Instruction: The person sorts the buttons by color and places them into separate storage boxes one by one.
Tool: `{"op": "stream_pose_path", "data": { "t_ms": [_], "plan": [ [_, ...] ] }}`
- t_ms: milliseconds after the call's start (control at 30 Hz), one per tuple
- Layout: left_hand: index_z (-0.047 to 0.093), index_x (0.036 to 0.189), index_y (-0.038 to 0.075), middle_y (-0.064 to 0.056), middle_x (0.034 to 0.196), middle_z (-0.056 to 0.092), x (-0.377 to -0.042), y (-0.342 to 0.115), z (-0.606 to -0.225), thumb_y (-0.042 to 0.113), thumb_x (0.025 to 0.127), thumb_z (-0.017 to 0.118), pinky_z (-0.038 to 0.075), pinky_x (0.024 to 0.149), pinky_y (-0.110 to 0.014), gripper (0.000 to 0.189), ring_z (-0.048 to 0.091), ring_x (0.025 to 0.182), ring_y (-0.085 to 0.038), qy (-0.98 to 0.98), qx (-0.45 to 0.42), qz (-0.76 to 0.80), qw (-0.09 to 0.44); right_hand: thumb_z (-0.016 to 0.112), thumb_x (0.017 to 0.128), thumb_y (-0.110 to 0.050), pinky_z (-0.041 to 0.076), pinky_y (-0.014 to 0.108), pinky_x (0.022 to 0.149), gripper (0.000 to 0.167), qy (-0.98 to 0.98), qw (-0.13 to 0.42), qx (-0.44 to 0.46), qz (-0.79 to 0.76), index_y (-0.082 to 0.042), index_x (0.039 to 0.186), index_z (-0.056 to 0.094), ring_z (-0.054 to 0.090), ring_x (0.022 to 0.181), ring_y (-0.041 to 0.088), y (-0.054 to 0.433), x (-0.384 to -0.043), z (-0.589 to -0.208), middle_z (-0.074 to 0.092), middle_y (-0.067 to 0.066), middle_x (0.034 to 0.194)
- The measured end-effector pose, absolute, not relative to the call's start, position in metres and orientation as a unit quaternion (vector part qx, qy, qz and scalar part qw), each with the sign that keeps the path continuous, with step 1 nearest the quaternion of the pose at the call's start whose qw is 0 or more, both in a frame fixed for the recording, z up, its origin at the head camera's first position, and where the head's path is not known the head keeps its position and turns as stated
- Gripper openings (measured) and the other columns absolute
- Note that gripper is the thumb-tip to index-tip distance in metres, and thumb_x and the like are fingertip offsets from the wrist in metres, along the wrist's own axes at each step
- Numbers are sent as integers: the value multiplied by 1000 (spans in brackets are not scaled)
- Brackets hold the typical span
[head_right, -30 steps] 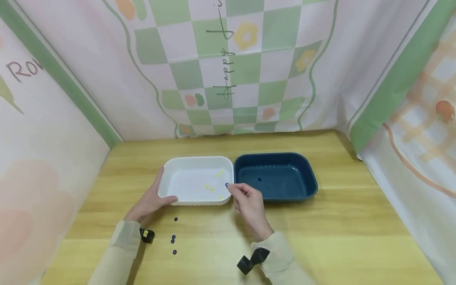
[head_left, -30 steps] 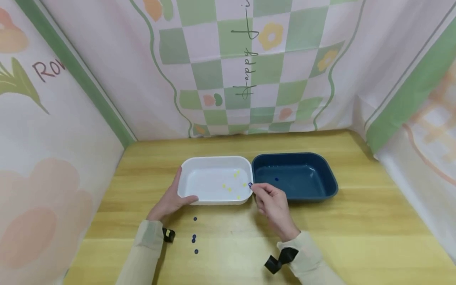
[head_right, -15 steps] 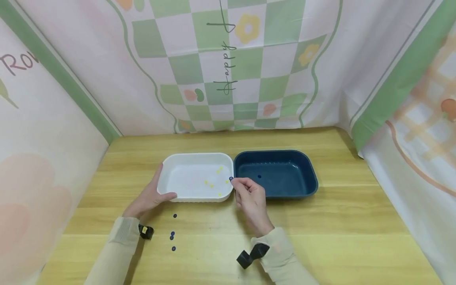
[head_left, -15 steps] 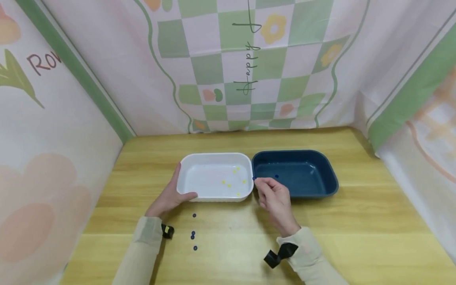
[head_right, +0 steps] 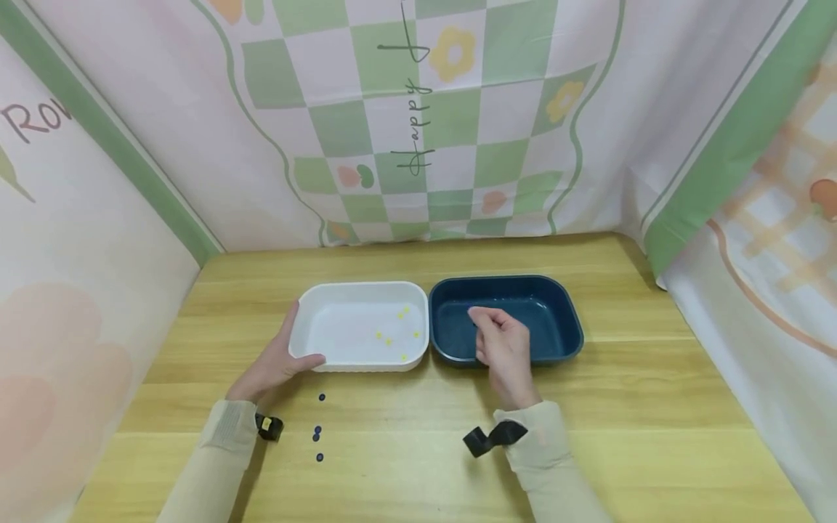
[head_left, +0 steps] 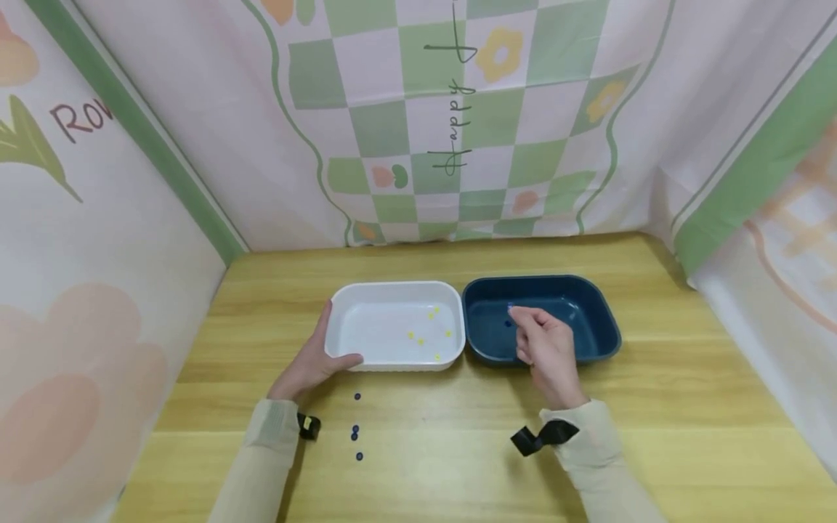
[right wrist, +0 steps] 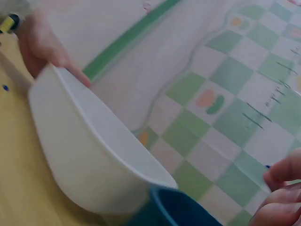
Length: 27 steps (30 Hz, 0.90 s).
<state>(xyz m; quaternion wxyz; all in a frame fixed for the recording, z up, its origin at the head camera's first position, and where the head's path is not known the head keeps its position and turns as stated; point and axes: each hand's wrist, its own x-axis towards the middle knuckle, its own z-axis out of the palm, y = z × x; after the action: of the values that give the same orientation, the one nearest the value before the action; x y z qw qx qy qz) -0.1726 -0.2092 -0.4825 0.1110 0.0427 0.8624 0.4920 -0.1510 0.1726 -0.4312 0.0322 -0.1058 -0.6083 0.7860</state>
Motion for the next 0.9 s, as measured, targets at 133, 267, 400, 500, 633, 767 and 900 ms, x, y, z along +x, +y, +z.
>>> {"op": "stream_pose_path", "data": {
  "t_ms": [133,267,400,500,633,767,900],
  "plan": [
    [-14,154,31,-13,162,4,-172,-209,-482,39,76,83,22,111,-60,125,27,139,-39,862,39,492,112,65,94,-31,31,22,39,33,-734,-19,-87,673,-2,110,68,36,43,9,201,-163,-430,44,-3,55],
    [-14,154,32,-13,162,6,-172,-210,-483,40,74,84,23,110,-59,127,28,138,-40,861,39,495,110,55,99,-32,47,29,64,38,-865,-43,-27,499,-1,118,67,58,76,19,221,-171,-430,67,10,88],
    [-13,155,27,-15,161,8,-172,-211,-485,38,74,84,23,110,-60,127,29,138,-40,862,39,494,108,51,101,-26,45,42,90,35,-894,-65,-2,444,0,117,68,53,115,31,226,-177,-432,64,18,122],
    [-12,156,25,-16,161,8,-172,-211,-485,37,75,84,23,110,-60,126,29,138,-41,862,38,494,107,51,101,-24,43,46,94,35,-889,-88,-10,449,1,118,67,51,119,34,227,-181,-435,62,20,124],
    [-12,155,28,-14,162,7,-173,-210,-485,37,75,84,22,110,-60,125,28,138,-39,858,36,500,110,51,101,-23,44,45,93,34,-896,-96,-13,434,2,116,68,52,117,34,228,-186,-438,63,19,122],
    [-13,155,31,-13,162,5,-173,-209,-485,38,75,84,20,111,-60,126,26,140,-39,857,35,502,113,52,100,-24,45,47,92,34,-903,-95,-9,419,2,116,68,53,116,35,229,-190,-439,63,20,122],
    [-14,155,31,-12,162,3,-173,-209,-485,38,76,83,18,111,-61,125,22,141,-39,857,33,501,116,54,100,-23,45,48,92,34,-908,-90,-9,409,2,116,68,53,115,35,231,-192,-438,63,21,122]
  ]
}}
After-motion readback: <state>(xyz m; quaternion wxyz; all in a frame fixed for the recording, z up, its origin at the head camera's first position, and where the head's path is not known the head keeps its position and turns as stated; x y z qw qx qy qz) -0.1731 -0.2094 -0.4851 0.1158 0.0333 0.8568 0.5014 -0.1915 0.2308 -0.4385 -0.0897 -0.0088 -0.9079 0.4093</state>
